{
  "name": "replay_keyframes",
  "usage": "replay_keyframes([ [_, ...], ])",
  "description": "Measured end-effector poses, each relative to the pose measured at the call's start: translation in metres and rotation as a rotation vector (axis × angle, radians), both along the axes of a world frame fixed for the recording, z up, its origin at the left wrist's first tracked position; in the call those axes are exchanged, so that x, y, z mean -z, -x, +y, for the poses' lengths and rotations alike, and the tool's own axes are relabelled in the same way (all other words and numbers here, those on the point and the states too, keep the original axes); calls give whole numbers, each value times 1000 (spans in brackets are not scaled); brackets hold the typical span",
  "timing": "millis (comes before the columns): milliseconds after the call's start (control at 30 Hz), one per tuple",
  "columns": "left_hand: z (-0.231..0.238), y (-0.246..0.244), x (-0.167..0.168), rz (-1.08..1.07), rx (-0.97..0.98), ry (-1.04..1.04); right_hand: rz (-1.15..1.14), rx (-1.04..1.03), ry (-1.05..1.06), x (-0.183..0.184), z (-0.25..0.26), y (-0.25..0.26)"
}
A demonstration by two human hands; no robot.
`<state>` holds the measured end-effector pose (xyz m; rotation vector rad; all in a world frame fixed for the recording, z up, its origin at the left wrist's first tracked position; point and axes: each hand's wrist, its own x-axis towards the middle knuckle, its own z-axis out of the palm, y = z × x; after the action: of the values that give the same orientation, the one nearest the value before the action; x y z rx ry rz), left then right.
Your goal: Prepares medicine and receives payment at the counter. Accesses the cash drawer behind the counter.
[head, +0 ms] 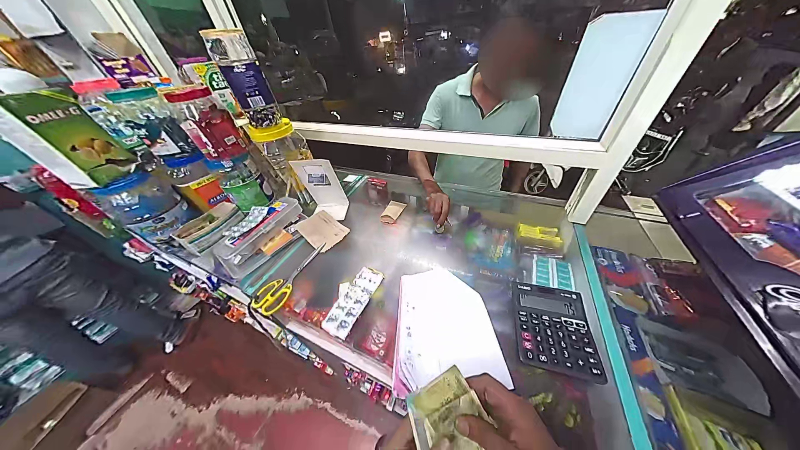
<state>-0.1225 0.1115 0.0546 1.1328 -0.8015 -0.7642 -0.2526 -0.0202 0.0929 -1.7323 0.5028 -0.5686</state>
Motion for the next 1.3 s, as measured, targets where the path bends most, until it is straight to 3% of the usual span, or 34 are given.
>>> replay_keyframes([
  [167, -23, 1, -3, -16, 21, -89, 49, 137, 116, 6, -16, 9],
  [333, -39, -21, -5, 74, 5, -151, -11, 139, 238, 10, -53, -6],
  [467, -54, -58, -6, 186, 17, -178, 73, -69, 30, -23, -100, -37],
  [533, -65, -72, -8, 256, 26, -190, 176, -142, 31, -32, -115, -57],
  [633, -79, -101, -7, 285, 47, -178, 234, -162, 33, -28, -126, -91],
  [767, -91, -134, -1, 284, 70, -193, 222, -153, -133, -22, -137, -119],
  [1000, -113, -160, 6, 280, 155, -204, 113, 142, -174, -21, -145, -131],
  [1133, -120, -158, 13, 247, 205, -220, 144, 455, -244, -38, -190, -128],
  [1300, -118, -157, 27, -114, 231, -133, 257, 622, -237, -8, -276, -141],
])
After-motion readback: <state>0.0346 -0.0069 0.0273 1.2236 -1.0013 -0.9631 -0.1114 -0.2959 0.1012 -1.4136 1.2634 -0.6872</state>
